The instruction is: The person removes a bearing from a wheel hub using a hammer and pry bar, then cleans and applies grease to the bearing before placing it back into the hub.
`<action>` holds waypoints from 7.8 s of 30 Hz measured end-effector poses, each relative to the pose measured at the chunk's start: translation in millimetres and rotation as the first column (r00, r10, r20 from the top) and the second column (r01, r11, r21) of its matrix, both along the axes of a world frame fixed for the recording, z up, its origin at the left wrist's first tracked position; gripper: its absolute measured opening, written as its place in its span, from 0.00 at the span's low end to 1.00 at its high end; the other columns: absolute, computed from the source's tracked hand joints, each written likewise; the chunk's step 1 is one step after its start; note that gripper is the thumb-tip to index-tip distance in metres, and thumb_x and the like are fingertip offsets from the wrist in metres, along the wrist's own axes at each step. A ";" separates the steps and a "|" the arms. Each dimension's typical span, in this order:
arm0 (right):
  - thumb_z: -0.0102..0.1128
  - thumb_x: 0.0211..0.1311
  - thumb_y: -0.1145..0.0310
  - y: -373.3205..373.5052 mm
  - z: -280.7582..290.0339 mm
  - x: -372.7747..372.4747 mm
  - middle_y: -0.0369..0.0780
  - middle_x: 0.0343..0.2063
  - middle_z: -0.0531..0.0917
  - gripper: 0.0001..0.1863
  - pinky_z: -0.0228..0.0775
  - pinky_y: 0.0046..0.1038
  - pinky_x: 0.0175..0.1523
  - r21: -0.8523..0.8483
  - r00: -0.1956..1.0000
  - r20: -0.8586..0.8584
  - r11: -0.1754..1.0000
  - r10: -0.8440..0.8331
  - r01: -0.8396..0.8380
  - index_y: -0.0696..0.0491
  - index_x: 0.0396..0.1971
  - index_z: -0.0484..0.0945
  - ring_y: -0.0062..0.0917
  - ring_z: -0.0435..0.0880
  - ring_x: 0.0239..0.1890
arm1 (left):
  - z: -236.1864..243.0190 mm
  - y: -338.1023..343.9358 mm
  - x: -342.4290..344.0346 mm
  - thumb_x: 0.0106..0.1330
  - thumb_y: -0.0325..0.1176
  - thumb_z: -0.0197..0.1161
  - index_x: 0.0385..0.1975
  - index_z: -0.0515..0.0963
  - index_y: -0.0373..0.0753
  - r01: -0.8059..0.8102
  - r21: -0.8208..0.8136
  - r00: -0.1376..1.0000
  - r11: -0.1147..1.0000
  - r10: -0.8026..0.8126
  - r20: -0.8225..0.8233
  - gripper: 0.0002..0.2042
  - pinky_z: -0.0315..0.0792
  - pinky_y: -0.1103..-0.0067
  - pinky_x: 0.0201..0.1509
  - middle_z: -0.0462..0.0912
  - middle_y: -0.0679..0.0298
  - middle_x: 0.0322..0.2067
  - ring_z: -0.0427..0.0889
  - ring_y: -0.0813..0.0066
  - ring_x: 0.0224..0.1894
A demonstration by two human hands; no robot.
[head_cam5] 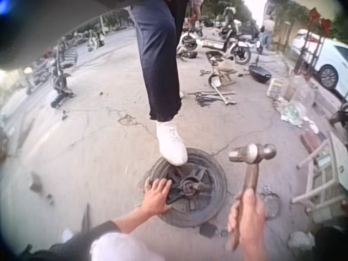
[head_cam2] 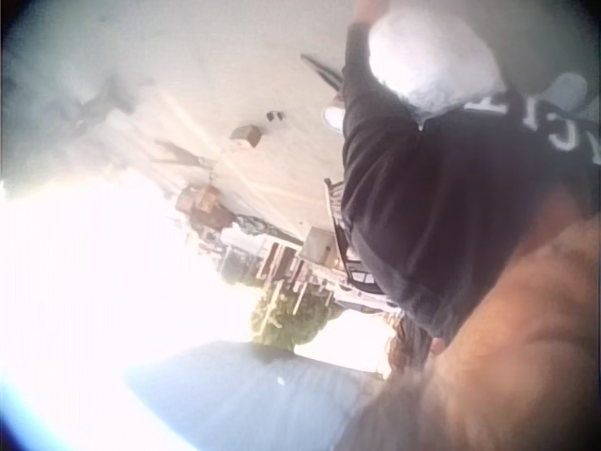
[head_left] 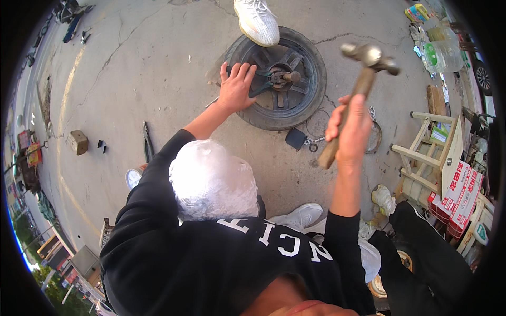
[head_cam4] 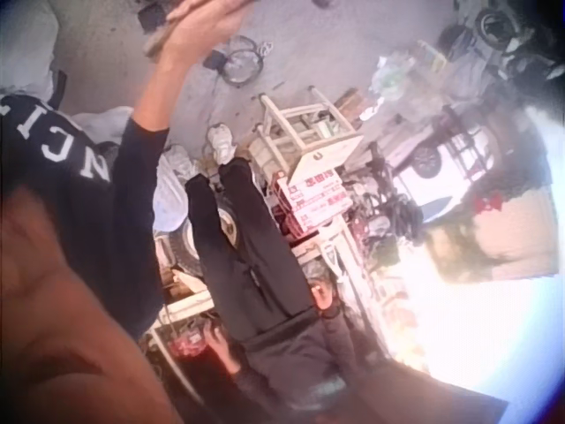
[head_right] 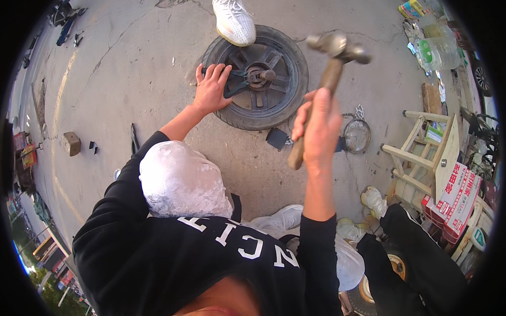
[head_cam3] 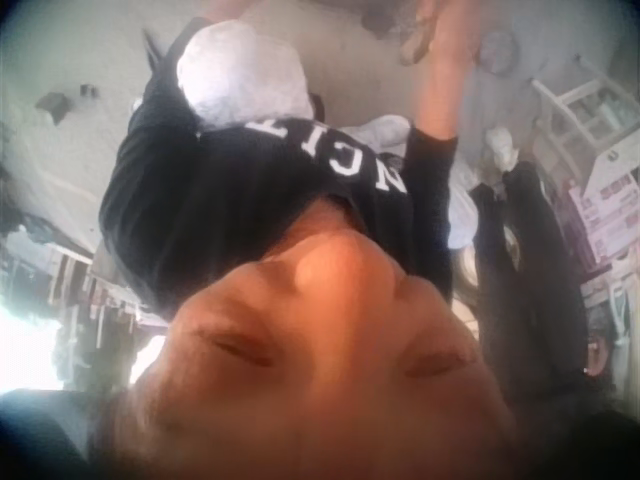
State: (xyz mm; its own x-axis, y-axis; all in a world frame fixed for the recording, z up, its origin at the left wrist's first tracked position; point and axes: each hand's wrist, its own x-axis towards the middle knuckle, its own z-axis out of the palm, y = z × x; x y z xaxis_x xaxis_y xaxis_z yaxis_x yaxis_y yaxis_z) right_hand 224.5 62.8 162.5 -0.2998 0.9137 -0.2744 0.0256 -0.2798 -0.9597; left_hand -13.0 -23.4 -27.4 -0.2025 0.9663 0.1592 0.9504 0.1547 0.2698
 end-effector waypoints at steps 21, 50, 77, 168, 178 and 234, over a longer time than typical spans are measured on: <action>0.37 0.64 0.28 34.2 82.1 8.0 0.35 0.17 0.69 0.38 0.62 0.21 0.18 0.580 0.962 -0.251 0.780 -0.106 0.237 0.54 0.39 0.67 0.19 0.67 0.14 | -2.4 4.4 2.0 0.37 0.40 0.73 0.62 0.66 0.40 0.001 0.044 0.999 0.999 -0.002 0.041 0.45 0.42 0.47 0.70 0.67 0.59 0.57 0.63 0.59 0.62; 0.43 0.69 0.38 -0.5 -7.8 16.3 0.35 0.14 0.69 0.31 0.64 0.23 0.16 0.108 0.990 -0.088 0.987 -0.111 0.120 0.56 0.36 0.66 0.18 0.67 0.11 | 0.1 5.6 8.6 0.36 0.41 0.74 0.62 0.66 0.40 -0.001 0.022 1.000 1.000 0.001 0.002 0.45 0.42 0.48 0.70 0.67 0.60 0.56 0.64 0.61 0.62; 0.45 0.72 0.45 29.6 -139.1 100.7 0.35 0.16 0.67 0.24 0.62 0.26 0.18 -0.100 0.915 0.146 0.914 -0.377 0.393 0.55 0.31 0.67 0.20 0.66 0.13 | 22.5 6.6 15.4 0.40 0.39 0.73 0.63 0.66 0.45 0.001 -0.039 1.000 0.999 0.000 0.026 0.42 0.36 0.47 0.72 0.65 0.56 0.58 0.60 0.55 0.65; 0.61 0.58 0.68 -1.0 -252.6 141.3 0.36 0.18 0.72 0.09 0.63 0.26 0.18 -0.249 0.783 0.258 0.744 -0.566 0.620 0.55 0.27 0.69 0.20 0.72 0.15 | 98.7 -16.1 -38.9 0.53 0.47 0.66 0.65 0.62 0.38 0.212 -0.272 -0.107 0.938 0.299 0.948 0.39 0.63 0.65 0.61 0.72 0.53 0.57 0.70 0.62 0.59; 0.55 0.59 0.69 -4.7 -252.8 180.9 0.36 0.20 0.71 0.11 0.64 0.26 0.19 -0.186 0.396 0.239 0.358 -0.887 0.915 0.61 0.37 0.70 0.20 0.69 0.16 | 62.6 168.1 170.2 0.49 0.51 0.71 0.28 0.72 0.47 0.526 -0.671 0.337 0.523 0.596 0.729 0.19 0.60 0.75 0.32 0.69 0.68 0.25 0.69 0.75 0.29; 0.69 0.55 0.46 -70.1 -280.5 -1.1 0.48 0.61 0.65 0.46 0.57 0.48 0.70 -0.902 0.878 -0.174 0.431 -0.445 0.040 0.57 0.65 0.58 0.42 0.58 0.68 | -79.6 -37.8 -96.3 0.38 0.44 0.78 0.71 0.53 0.49 -0.305 -0.169 0.878 0.937 0.346 0.331 0.55 0.60 0.54 0.63 0.62 0.48 0.62 0.63 0.47 0.63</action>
State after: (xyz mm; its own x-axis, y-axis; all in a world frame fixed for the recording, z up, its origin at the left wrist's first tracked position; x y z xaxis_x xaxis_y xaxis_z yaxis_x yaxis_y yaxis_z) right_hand 223.4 -7.2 -118.0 -0.3576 0.3117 -0.8803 -0.4456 -0.8854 -0.1325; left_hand -109.3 -61.2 -107.0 -0.5313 0.8431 -0.0823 0.6879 0.4861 0.5390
